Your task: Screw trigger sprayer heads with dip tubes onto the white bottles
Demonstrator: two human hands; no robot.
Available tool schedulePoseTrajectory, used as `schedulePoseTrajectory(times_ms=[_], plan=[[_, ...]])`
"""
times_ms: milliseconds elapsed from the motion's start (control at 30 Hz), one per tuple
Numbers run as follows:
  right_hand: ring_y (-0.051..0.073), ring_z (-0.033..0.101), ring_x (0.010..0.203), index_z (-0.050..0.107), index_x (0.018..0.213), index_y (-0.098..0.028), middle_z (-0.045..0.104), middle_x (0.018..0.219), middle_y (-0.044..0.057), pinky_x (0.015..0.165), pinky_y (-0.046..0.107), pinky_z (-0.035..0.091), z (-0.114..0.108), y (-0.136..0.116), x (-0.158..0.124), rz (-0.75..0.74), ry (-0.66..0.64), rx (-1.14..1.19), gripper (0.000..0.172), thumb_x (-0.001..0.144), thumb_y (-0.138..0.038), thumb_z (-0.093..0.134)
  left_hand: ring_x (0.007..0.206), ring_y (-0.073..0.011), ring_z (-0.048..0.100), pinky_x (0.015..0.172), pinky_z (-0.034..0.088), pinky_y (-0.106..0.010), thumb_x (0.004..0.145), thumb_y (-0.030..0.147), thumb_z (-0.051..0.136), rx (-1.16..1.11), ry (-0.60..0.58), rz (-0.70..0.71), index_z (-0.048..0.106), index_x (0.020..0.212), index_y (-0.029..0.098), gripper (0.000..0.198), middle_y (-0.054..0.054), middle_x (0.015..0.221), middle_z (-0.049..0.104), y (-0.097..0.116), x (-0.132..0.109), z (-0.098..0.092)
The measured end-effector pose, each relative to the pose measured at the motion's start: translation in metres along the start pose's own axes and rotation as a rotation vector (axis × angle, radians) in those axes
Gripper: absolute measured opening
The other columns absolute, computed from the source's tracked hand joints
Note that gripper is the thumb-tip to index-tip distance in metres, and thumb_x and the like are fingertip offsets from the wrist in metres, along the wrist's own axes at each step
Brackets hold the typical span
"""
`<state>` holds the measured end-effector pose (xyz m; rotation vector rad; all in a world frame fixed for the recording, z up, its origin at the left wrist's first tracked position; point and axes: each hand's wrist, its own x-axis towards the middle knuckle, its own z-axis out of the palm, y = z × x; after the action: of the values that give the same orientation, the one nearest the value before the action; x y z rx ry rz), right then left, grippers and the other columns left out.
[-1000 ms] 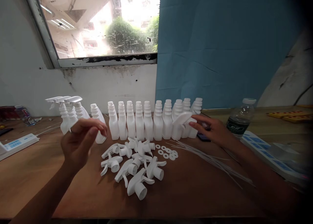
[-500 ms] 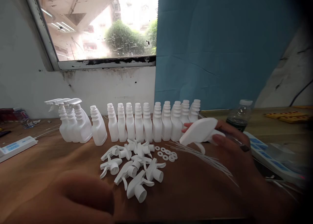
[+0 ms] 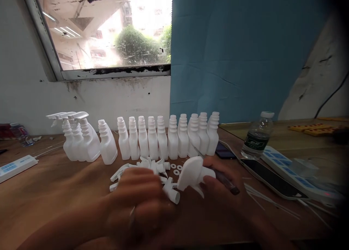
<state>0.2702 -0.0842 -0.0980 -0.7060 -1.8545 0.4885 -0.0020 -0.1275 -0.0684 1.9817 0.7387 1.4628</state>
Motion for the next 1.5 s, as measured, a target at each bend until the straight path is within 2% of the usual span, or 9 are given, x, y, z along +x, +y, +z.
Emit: schedulePoseTrajectory(times_ms=[67, 167, 300, 433, 567, 733, 900, 1100, 1500], plan=[[0.016, 0.057, 0.06, 0.061, 0.092, -0.023, 0.062, 0.074, 0.002, 0.052, 0.025, 0.042, 0.009, -0.003, -0.002, 0.003, -0.073, -0.012, 0.015, 0.09, -0.035, 0.055, 0.079, -0.0237, 0.063, 0.073, 0.052, -0.037, 0.073, 0.024, 0.074, 0.057, -0.165, 0.085, 0.068, 0.105, 0.033, 0.034, -0.006, 0.091, 0.067, -0.014, 0.007, 0.023], [0.013, 0.051, 0.053, 0.06, 0.097, -0.022, 0.062, 0.07, 0.0, 0.049, 0.025, 0.04, 0.025, -0.001, -0.005, 0.012, -0.185, -0.036, 0.015, 0.089, -0.035, 0.057, 0.093, -0.0231, 0.061, 0.075, 0.051, -0.031, 0.078, 0.026, 0.074, -0.051, -0.173, -0.103, 0.056, 0.123, 0.027, 0.048, -0.009, 0.113, 0.062, -0.045, 0.008, 0.044], [0.013, 0.053, 0.059, 0.059, 0.108, -0.022, 0.061, 0.073, 0.0, 0.057, 0.025, 0.043, 0.04, 0.008, -0.008, 0.087, -0.254, 0.002, 0.028, 0.094, -0.045, 0.052, 0.084, -0.0189, 0.061, 0.075, 0.05, -0.028, 0.085, 0.035, 0.069, -0.358, -0.176, -0.347, 0.06, 0.106, 0.019, 0.028, -0.006, 0.093, 0.062, -0.079, 0.002, 0.042], [0.015, 0.053, 0.062, 0.053, 0.127, -0.021, 0.057, 0.078, 0.002, 0.06, 0.028, 0.047, 0.037, 0.021, -0.014, 0.133, -0.121, 0.175, 0.057, 0.096, -0.063, 0.03, 0.068, -0.0161, 0.058, 0.058, 0.051, -0.027, 0.085, 0.04, 0.065, -0.685, -0.097, -0.525, 0.058, 0.099, 0.017, 0.028, -0.004, 0.083, 0.059, -0.097, 0.008, 0.036], [0.015, 0.058, 0.065, 0.059, 0.111, -0.023, 0.06, 0.088, 0.004, 0.06, 0.029, 0.05, 0.03, 0.026, -0.019, 0.043, 0.036, 0.285, 0.03, 0.099, -0.044, 0.041, 0.056, -0.0139, 0.053, 0.045, 0.047, -0.024, 0.082, 0.036, 0.064, -0.83, -0.043, -0.605, 0.053, 0.096, 0.017, 0.026, -0.001, 0.074, 0.054, -0.103, 0.015, 0.035], [0.014, 0.062, 0.063, 0.061, 0.093, -0.022, 0.065, 0.079, 0.002, 0.057, 0.025, 0.052, 0.031, 0.016, -0.017, -0.032, 0.015, 0.097, 0.013, 0.096, -0.023, 0.049, 0.053, -0.0109, 0.05, 0.043, 0.045, -0.021, 0.082, 0.04, 0.067, -0.783, -0.036, -0.614, 0.052, 0.095, 0.016, 0.031, 0.0, 0.072, 0.054, -0.104, 0.014, 0.038], [0.016, 0.067, 0.071, 0.06, 0.099, -0.023, 0.07, 0.083, 0.002, 0.064, 0.028, 0.055, 0.036, 0.018, -0.012, -0.373, 0.027, -0.22, 0.02, 0.087, -0.007, 0.056, 0.051, -0.0084, 0.047, 0.043, 0.043, -0.018, 0.083, 0.044, 0.068, -0.716, -0.02, -0.608, 0.051, 0.097, 0.017, 0.035, 0.003, 0.07, 0.052, -0.106, 0.011, 0.039], [0.021, 0.067, 0.076, 0.059, 0.097, -0.015, 0.071, 0.084, 0.009, 0.064, 0.032, 0.056, 0.039, 0.021, -0.005, -0.761, -0.122, -0.536, 0.017, 0.083, -0.006, 0.062, 0.053, -0.0063, 0.04, 0.043, 0.033, -0.014, 0.086, 0.052, 0.063, -0.544, 0.023, -0.588, 0.048, 0.097, 0.02, 0.037, 0.004, 0.071, 0.048, -0.104, 0.01, 0.037], [0.013, 0.062, 0.079, 0.057, 0.093, -0.019, 0.065, 0.091, 0.004, 0.07, 0.026, 0.051, 0.04, 0.011, -0.006, -0.254, -0.242, -0.106, 0.013, 0.094, -0.01, 0.047, 0.042, -0.0054, 0.028, 0.036, 0.019, -0.015, 0.084, 0.067, 0.054, -0.291, -0.001, -0.628, 0.039, 0.086, 0.021, 0.048, 0.008, 0.058, 0.039, -0.097, 0.013, 0.036]])
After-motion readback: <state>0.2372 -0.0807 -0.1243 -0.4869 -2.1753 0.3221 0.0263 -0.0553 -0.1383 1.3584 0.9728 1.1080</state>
